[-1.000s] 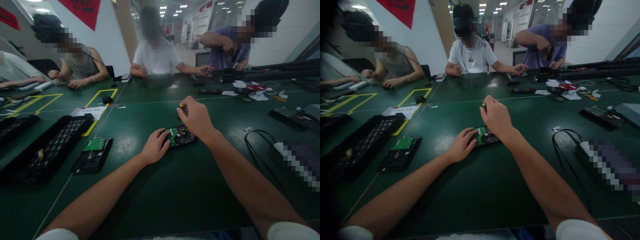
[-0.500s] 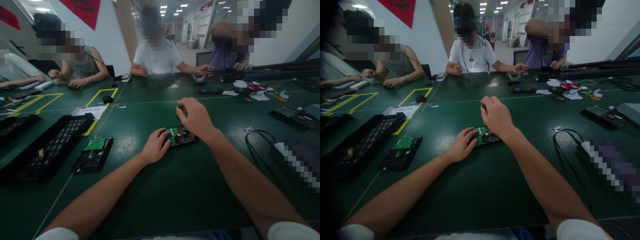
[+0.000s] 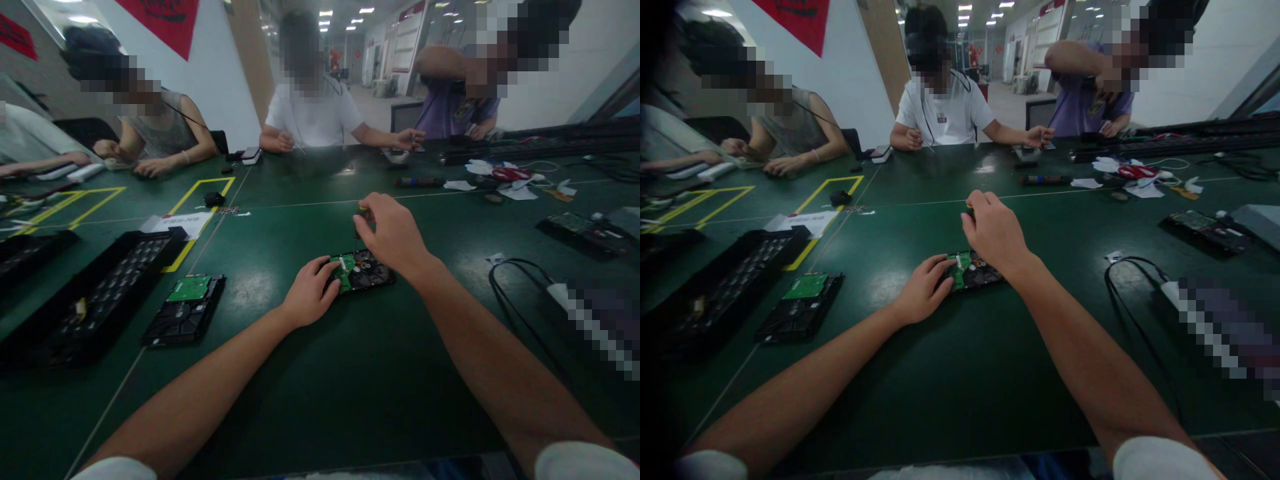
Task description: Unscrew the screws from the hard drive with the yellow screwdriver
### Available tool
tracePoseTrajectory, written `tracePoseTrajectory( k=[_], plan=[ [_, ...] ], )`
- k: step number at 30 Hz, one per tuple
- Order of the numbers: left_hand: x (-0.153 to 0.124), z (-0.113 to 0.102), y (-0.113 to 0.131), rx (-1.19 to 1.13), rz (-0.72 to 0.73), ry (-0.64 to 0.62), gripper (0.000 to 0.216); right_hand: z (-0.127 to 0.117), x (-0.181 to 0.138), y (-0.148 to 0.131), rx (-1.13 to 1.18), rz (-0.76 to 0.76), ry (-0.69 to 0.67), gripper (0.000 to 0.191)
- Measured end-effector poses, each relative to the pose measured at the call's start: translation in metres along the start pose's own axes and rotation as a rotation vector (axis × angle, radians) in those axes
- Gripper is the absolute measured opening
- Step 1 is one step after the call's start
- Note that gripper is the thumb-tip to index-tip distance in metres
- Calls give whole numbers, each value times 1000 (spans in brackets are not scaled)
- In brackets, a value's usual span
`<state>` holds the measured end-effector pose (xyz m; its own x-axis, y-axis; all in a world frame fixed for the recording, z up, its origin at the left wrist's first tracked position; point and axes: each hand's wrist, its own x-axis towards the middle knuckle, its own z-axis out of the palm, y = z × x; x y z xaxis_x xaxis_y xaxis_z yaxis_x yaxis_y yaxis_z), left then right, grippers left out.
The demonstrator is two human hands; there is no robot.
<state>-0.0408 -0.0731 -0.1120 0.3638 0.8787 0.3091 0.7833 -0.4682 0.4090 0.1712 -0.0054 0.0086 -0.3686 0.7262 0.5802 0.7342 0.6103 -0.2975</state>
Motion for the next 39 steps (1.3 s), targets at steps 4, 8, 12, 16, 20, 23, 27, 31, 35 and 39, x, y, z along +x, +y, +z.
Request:
tracePoseTrajectory(
  k=[4,8,12,16,20,23,27,31,35,39],
  plan=[
    [0,0,0,3,-8,4,50,1,0,2,-21,20,21,17],
    [0,1,0,-2,-3,8,50,2,0,4,0,60,50,18],
    [0,1,0,-6,-1,11,50,2,0,4,31,45,49,19],
    [0,0,1,-9,-4,4,50,2,0,4,6,20,34,18],
    [0,-1,1,-20,3,15,49,1,-1,4,-30,9,23,19],
    [0,0,0,-19,5,14,49,1,-1,4,-47,18,31,18],
    [0,0,0,-9,-2,2,50,0,0,5,-32,51,38,17],
    [0,1,0,-4,-6,2,50,-1,1,5,1,68,22,16],
    [0,1,0,-4,-1,7,49,-1,0,5,-4,37,16,17],
    [0,0,1,-8,-2,9,49,0,0,5,-17,49,32,19]
  ],
)
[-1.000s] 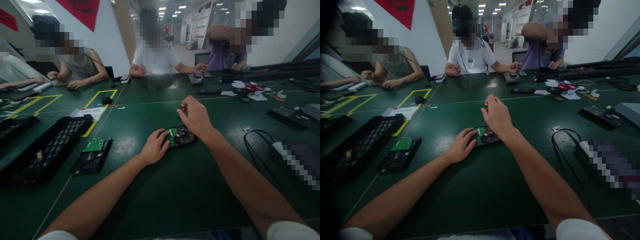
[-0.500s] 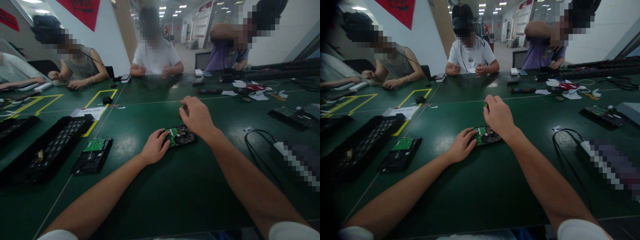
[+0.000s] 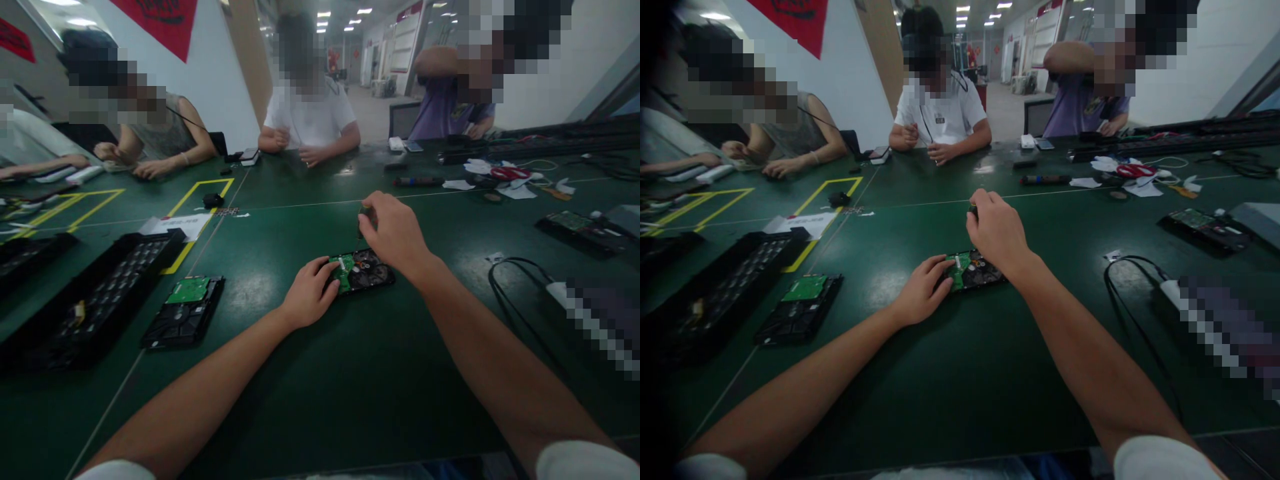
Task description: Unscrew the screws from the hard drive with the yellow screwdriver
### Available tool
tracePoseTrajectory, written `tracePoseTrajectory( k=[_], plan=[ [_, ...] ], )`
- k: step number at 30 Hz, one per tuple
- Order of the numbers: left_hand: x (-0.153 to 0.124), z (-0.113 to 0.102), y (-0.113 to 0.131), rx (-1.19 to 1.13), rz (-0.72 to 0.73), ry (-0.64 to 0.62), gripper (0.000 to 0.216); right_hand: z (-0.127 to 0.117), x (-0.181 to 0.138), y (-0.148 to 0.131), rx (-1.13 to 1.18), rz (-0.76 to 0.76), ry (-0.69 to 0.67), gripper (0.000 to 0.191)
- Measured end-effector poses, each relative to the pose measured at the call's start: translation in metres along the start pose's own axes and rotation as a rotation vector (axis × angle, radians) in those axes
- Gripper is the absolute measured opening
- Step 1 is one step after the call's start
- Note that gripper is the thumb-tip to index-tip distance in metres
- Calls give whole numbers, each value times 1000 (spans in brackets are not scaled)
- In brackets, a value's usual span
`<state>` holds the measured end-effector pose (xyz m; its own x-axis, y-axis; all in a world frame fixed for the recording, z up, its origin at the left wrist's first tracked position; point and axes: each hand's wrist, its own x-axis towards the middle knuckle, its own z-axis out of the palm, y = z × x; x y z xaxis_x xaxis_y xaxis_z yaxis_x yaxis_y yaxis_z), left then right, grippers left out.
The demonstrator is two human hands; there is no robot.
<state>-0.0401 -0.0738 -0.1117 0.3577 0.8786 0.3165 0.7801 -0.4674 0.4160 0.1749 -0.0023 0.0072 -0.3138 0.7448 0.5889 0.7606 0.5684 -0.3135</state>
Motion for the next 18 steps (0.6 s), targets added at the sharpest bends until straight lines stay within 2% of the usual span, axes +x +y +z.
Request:
tracePoseTrajectory(
  k=[4,14,18],
  plan=[
    [0,-1,1,1,-1,-6,50,1,1,0,19,39,15,19],
    [0,0,-2,3,0,-2,50,4,0,0,45,26,-22,26],
    [0,0,-1,0,6,-3,50,4,0,0,29,33,-8,23]
  ],
)
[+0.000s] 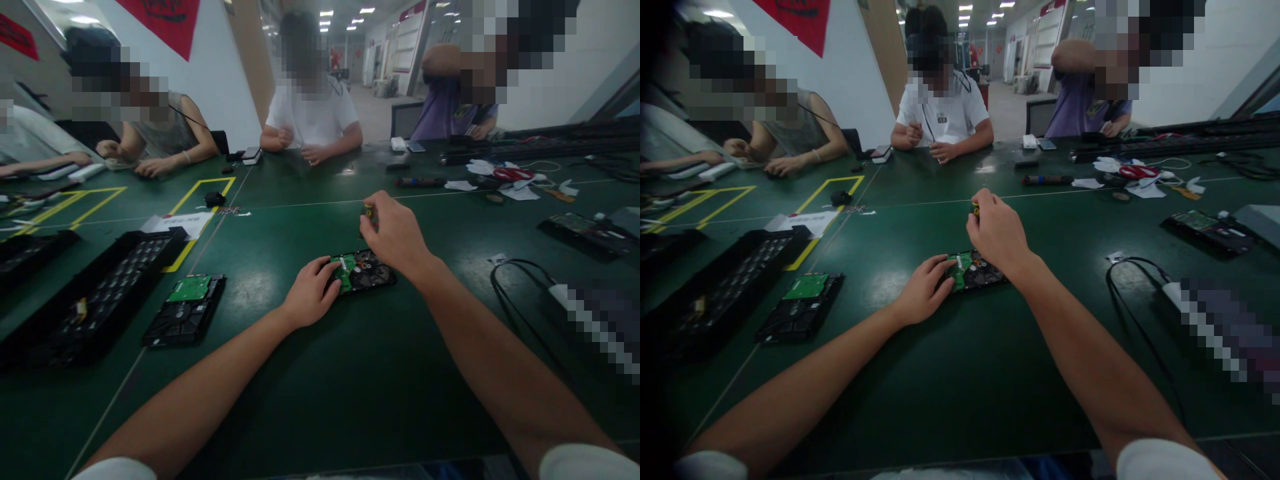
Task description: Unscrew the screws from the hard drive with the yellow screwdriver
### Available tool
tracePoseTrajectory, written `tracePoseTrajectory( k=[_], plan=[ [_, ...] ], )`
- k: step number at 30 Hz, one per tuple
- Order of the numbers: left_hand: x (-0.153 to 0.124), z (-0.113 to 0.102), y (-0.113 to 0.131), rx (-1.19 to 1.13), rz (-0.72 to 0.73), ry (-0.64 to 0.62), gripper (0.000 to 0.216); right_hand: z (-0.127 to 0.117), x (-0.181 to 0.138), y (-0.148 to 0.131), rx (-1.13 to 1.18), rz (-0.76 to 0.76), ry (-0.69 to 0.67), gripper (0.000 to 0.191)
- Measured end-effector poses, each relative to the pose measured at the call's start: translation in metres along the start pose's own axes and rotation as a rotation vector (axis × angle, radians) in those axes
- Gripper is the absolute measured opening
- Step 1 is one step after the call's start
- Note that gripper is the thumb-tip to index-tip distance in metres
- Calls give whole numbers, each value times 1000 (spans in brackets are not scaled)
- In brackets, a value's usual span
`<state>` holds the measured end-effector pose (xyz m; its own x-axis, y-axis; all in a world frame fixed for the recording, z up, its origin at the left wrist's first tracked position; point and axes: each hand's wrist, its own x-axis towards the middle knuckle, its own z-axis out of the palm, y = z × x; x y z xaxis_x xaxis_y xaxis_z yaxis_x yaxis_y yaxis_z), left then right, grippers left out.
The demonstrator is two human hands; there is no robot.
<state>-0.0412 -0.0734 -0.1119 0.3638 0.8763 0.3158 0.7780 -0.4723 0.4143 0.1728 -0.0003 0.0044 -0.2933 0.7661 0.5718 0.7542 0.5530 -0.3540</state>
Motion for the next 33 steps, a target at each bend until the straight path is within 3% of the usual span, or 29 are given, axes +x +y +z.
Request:
tracePoseTrajectory(
  k=[13,20,33],
  plan=[
    [1,0,0,4,2,6,50,0,0,0,15,-93,35,15],
    [0,2,-1,0,0,5,49,-1,1,1,45,-47,65,10],
    [0,1,1,4,-2,5,49,1,1,2,13,-97,64,10]
  ],
)
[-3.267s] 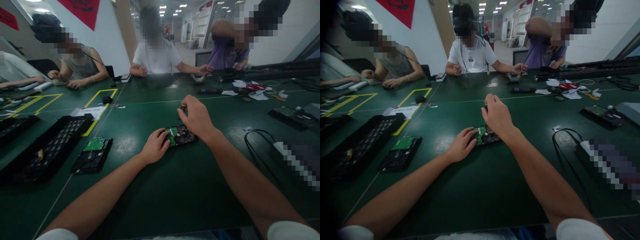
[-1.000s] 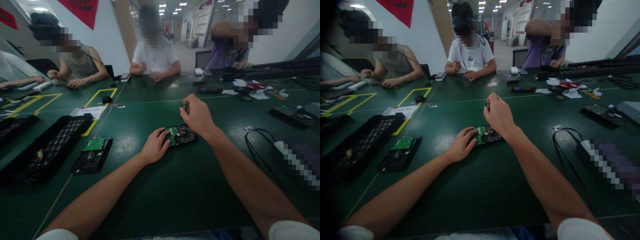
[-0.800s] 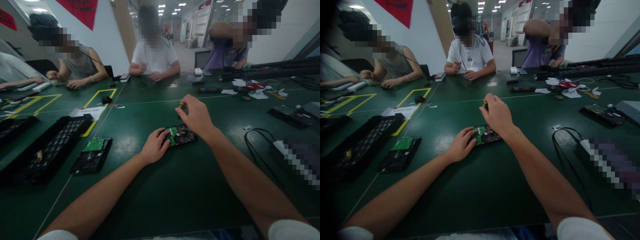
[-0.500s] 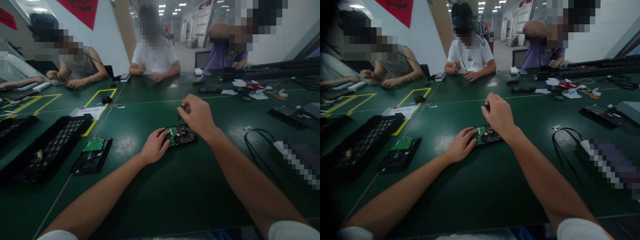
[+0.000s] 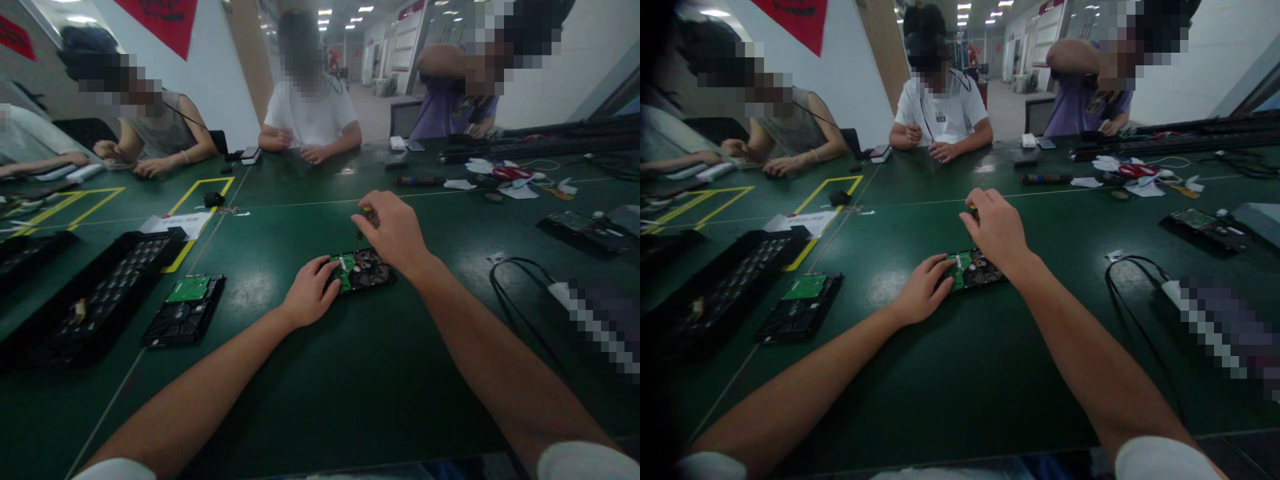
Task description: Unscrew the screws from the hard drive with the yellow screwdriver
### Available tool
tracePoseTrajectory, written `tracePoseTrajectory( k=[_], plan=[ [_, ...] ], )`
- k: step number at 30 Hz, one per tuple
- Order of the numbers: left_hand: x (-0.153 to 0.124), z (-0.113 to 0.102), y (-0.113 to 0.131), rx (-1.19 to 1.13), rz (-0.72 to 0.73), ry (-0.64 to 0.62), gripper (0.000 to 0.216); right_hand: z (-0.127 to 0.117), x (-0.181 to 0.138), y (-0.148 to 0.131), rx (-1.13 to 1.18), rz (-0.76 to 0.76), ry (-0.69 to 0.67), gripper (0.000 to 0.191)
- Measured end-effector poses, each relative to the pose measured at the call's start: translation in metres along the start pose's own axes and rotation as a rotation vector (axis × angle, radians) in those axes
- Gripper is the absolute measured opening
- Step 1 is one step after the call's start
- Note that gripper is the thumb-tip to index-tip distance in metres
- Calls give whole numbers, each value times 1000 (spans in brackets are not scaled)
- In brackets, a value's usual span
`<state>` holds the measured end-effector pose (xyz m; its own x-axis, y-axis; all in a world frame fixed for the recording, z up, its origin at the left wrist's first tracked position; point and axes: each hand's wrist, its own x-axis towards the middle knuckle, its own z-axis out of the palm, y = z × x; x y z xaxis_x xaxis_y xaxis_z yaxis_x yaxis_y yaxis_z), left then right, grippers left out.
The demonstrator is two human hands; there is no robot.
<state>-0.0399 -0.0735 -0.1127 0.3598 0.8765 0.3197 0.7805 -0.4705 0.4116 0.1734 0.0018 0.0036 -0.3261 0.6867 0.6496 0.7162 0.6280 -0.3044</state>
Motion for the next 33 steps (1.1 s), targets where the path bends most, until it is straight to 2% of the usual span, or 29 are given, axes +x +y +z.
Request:
tracePoseTrajectory(
  k=[5,24,29,33],
  plan=[
    [0,1,1,8,8,30,47,3,-1,0,-13,9,-7,12],
    [-1,-4,7,50,-20,16,47,-1,2,-3,37,18,-151,26],
    [-2,-3,6,49,-30,9,53,-2,2,-4,37,10,-147,26],
    [-3,-3,5,47,14,-44,74,-1,2,-4,38,7,-152,27]
  ],
)
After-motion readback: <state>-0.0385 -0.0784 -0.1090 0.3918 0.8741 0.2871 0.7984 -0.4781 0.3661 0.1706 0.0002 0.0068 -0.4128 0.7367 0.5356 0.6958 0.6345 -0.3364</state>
